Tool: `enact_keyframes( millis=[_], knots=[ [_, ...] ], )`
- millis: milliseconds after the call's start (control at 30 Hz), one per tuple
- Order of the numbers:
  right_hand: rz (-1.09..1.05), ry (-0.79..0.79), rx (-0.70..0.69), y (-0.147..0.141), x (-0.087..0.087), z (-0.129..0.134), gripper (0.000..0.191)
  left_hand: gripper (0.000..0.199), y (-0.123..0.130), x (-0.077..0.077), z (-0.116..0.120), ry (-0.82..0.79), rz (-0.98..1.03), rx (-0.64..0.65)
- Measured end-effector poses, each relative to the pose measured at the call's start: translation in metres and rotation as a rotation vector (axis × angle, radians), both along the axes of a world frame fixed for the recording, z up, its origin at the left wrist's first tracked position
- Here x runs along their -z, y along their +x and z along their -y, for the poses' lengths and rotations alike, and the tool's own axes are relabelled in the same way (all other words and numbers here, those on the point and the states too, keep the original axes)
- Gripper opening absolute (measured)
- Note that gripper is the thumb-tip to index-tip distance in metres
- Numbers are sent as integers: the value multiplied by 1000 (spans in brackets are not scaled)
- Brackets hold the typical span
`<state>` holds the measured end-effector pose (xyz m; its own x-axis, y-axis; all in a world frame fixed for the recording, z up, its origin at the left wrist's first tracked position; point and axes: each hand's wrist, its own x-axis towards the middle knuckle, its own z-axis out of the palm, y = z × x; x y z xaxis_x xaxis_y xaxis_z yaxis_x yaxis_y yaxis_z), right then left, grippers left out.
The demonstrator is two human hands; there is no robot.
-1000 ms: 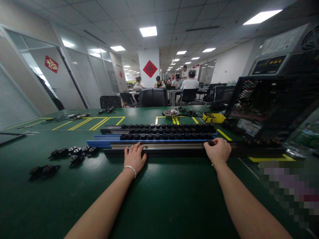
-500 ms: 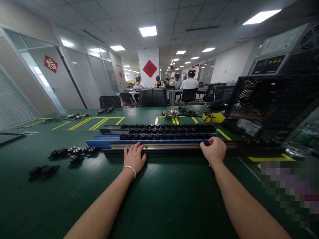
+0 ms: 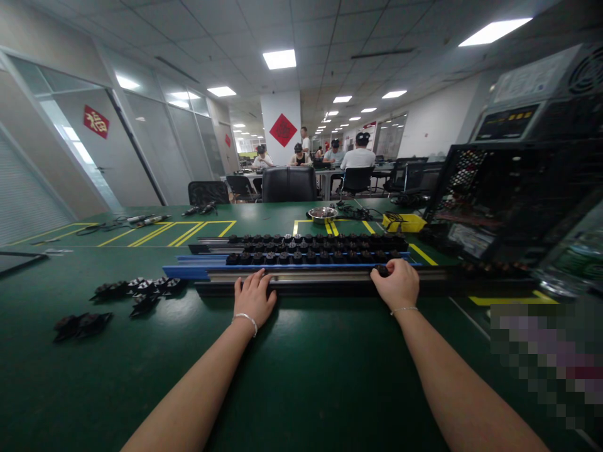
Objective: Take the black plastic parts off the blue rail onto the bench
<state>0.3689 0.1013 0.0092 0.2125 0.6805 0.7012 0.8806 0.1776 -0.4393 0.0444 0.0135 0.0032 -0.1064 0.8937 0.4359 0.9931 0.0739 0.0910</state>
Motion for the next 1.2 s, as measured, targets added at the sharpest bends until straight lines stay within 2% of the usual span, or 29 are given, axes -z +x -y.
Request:
enact_keyframes(
  millis=[1200],
  knots=[
    [155,3,-51,-14,-2,6,17,41,-3,4,-1,27,-24,13]
  ],
)
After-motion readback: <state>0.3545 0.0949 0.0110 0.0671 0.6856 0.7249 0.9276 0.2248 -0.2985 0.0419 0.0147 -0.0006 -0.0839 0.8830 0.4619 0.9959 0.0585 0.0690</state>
